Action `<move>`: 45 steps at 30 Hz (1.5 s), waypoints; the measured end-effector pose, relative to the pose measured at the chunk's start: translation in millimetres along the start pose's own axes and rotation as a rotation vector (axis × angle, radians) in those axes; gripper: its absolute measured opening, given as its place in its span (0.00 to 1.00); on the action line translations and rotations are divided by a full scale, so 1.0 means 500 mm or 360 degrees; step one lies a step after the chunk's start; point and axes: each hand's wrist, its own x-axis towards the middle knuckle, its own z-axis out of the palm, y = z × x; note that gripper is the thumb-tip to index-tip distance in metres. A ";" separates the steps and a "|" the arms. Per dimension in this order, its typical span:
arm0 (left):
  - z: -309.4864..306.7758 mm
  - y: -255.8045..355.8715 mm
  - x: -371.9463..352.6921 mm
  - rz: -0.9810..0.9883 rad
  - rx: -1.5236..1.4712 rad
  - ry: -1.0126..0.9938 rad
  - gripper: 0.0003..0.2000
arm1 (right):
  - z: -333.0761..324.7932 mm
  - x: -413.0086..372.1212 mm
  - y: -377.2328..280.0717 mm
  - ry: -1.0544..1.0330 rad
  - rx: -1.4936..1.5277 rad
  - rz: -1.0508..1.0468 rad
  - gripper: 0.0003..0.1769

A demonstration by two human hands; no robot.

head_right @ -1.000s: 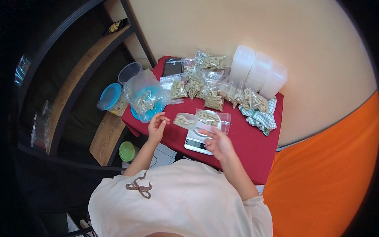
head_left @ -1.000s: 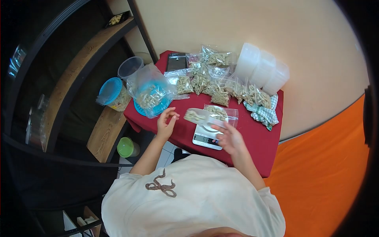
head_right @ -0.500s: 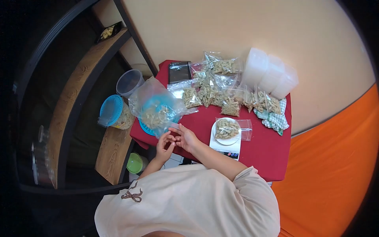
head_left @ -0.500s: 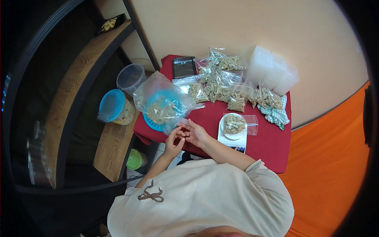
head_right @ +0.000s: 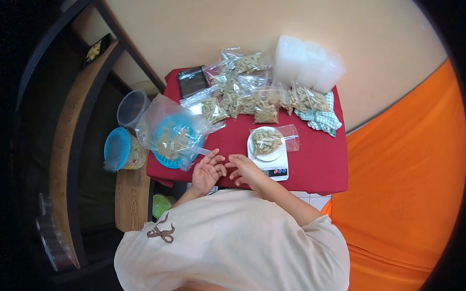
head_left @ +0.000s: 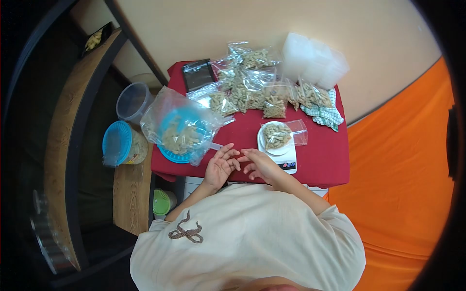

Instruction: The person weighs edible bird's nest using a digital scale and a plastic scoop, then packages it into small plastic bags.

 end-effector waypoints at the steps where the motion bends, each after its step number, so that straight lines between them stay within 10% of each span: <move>1: 0.017 0.001 0.010 -0.0069 -0.0204 -0.0025 0.24 | -0.020 -0.013 0.002 0.0022 0.0013 -0.0011 0.13; 7: 0.043 -0.033 0.098 0.0202 0.1064 -0.0353 0.09 | -0.215 -0.031 0.033 0.0862 0.0079 -0.1226 0.19; 9: 0.069 -0.049 0.131 0.0308 0.1108 -0.0369 0.06 | -0.291 0.004 0.050 0.1546 -0.0610 -0.1280 0.24; 12: 0.096 -0.066 0.184 0.0395 0.1277 -0.0394 0.07 | -0.304 0.004 0.040 0.1295 0.0047 -0.0775 0.25; 17: 0.178 -0.065 0.266 0.0500 0.1639 -0.0320 0.11 | -0.342 0.053 0.036 0.0846 0.0140 -0.0872 0.12; 21: 0.200 -0.088 0.328 0.0624 0.2118 -0.0474 0.21 | -0.312 0.024 0.003 0.0981 -0.0276 -0.1499 0.03; 25: 0.206 -0.111 0.351 -0.0137 0.1320 -0.0832 0.22 | -0.285 -0.097 -0.059 0.0783 -0.0847 -0.2124 0.04; 35: 0.344 -0.167 0.251 0.0603 0.1062 -0.0139 0.12 | -0.331 -0.198 -0.103 0.0498 -0.0238 -0.1863 0.03; 45: 0.376 -0.135 0.195 0.0849 0.1374 0.0051 0.11 | -0.342 -0.197 -0.115 0.0691 -0.1255 -0.2331 0.04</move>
